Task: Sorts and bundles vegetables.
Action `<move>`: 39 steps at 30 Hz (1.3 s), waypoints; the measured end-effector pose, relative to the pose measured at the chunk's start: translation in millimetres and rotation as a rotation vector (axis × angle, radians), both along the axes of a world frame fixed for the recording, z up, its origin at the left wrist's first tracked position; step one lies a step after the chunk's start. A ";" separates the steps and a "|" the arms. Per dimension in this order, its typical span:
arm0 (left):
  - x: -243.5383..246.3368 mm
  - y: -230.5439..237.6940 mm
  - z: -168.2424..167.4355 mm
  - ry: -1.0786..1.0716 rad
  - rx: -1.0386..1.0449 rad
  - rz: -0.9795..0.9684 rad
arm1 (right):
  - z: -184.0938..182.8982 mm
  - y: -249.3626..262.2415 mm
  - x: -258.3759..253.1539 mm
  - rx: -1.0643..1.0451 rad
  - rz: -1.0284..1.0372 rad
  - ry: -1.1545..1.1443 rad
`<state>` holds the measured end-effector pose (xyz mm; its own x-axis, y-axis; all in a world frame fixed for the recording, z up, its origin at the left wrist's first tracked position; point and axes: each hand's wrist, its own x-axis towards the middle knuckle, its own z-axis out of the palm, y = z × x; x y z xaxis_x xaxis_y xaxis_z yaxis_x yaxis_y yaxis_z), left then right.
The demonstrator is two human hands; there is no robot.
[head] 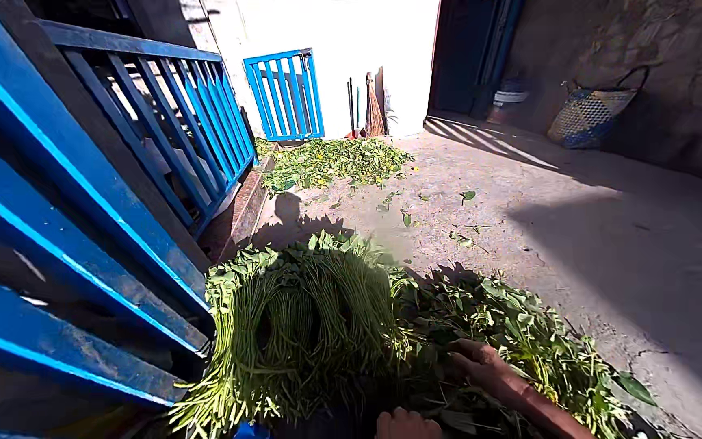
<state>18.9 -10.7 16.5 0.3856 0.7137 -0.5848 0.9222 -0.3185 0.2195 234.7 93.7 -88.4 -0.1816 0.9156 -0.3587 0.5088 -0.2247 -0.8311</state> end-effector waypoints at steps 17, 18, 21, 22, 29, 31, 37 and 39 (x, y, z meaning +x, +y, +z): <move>27.9 33.2 -13.7 0.157 -0.018 -0.125 | -84.6 -52.6 130.6 -0.108 -0.860 -0.260; 29.4 34.0 -15.7 0.163 -0.024 -0.131 | -90.3 -51.6 116.3 -0.103 -0.759 -0.303; 28.5 33.7 -22.1 0.178 -0.040 -0.144 | -117.9 -74.0 58.5 -0.003 -0.237 -0.504; 28.2 33.5 -23.4 0.187 -0.048 -0.142 | -128.1 -91.3 35.2 0.050 -0.061 -0.540; 25.3 35.0 -21.4 0.185 -0.032 -0.161 | -113.3 -197.0 -62.3 -0.338 0.657 -0.554; 23.2 33.7 -21.3 0.186 -0.030 -0.170 | -88.7 -176.8 -58.7 -0.377 0.705 -0.523; 9.4 30.6 -22.3 0.173 -0.026 -0.152 | -81.3 -86.3 -6.1 0.030 0.188 -0.495; 4.1 29.9 -21.1 0.181 -0.019 -0.138 | -114.1 -84.9 5.3 0.015 0.159 -0.513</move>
